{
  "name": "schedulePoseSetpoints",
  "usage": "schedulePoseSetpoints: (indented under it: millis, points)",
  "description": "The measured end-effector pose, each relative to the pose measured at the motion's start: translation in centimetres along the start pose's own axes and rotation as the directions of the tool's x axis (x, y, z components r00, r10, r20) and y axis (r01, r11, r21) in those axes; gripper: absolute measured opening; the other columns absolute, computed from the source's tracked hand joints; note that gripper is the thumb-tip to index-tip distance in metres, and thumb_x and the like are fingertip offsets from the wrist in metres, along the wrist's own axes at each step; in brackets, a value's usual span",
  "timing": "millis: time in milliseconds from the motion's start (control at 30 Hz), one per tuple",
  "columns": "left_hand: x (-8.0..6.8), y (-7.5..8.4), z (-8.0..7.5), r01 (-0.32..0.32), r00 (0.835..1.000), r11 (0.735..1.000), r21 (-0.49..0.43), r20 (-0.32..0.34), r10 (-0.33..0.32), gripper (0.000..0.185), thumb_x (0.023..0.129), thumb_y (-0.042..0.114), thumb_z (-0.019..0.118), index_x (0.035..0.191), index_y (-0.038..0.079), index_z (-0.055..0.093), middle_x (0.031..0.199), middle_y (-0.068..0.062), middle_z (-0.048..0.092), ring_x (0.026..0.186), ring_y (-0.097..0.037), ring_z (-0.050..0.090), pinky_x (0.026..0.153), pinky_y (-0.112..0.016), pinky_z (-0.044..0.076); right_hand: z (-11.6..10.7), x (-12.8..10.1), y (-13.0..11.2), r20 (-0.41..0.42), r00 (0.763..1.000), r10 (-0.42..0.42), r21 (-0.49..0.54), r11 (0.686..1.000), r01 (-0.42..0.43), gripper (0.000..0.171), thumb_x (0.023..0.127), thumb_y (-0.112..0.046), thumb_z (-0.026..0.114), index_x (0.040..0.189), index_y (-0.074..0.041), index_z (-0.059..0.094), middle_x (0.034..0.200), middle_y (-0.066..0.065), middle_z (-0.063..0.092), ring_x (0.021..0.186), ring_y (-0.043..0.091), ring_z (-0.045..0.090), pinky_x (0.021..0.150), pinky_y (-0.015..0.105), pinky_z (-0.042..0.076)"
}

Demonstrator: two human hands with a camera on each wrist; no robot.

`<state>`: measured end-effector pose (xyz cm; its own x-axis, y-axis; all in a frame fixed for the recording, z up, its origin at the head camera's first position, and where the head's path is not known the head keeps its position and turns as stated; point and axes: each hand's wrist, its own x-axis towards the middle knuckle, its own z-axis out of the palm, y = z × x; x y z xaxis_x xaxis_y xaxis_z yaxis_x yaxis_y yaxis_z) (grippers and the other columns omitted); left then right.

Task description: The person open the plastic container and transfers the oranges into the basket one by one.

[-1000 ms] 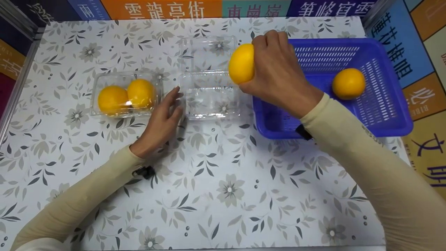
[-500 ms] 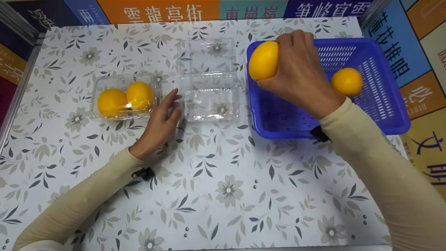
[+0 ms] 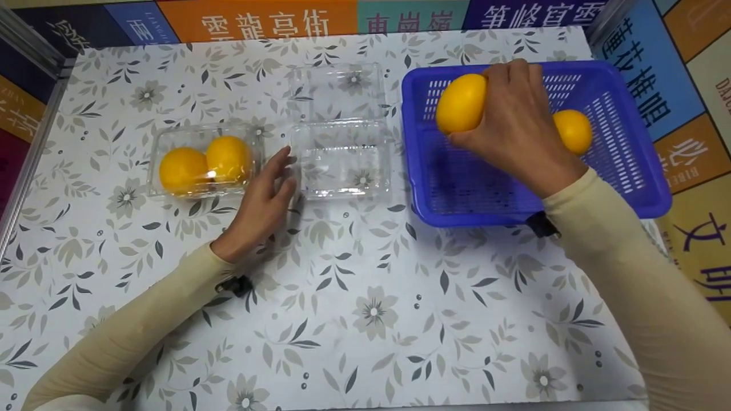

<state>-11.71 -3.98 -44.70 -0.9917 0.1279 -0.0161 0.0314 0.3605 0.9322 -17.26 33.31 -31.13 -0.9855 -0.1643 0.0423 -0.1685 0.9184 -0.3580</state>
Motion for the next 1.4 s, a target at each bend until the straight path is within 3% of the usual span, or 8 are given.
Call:
schedulePoseSetpoints:
  millis: [333,1000,1233,1400]
  points:
    - [0.1,-0.1,0.0,-0.025,1.000,0.999,0.031,0.002,0.025,0.065,0.111,0.009,0.049,0.172,-0.002,0.028,0.170,-0.022,0.044,0.162,-0.029,0.037,0.134,-0.036,0.025,0.6,0.2,2.5,-0.016,1.000,0.015,-0.017,1.000,-0.016,0.092,0.085,-0.021,0.091,0.151,0.018,0.041,0.142,0.041,0.043,0.135,0.057,0.029,0.105,0.070,0.029]
    - [0.1,-0.2,-0.1,-0.018,1.000,1.000,0.013,-0.011,0.018,0.066,0.110,0.009,0.050,0.172,-0.001,0.030,0.167,-0.023,0.047,0.158,-0.031,0.042,0.133,-0.039,0.029,1.6,0.3,6.1,0.016,1.000,0.009,-0.067,0.998,-0.008,0.089,0.083,-0.023,0.092,0.141,0.025,0.045,0.128,0.045,0.048,0.130,0.064,0.031,0.116,0.071,0.022]
    - [0.2,-0.4,-0.1,-0.035,0.999,0.999,0.021,-0.010,0.035,0.066,0.108,0.007,0.050,0.171,-0.003,0.031,0.166,-0.024,0.048,0.158,-0.032,0.042,0.134,-0.043,0.027,2.0,0.3,6.9,0.038,0.999,0.012,-0.091,0.996,-0.008,0.088,0.083,-0.028,0.093,0.134,0.026,0.047,0.120,0.045,0.048,0.121,0.062,0.032,0.101,0.069,0.025]
    - [0.2,-0.2,-0.1,-0.028,1.000,0.999,0.018,-0.005,0.028,0.066,0.110,0.007,0.050,0.172,-0.001,0.030,0.167,-0.023,0.047,0.159,-0.031,0.040,0.134,-0.039,0.027,2.0,0.1,7.5,0.079,0.996,0.041,-0.108,0.994,-0.032,0.090,0.083,-0.028,0.093,0.137,0.027,0.045,0.123,0.046,0.047,0.122,0.063,0.032,0.104,0.071,0.026]
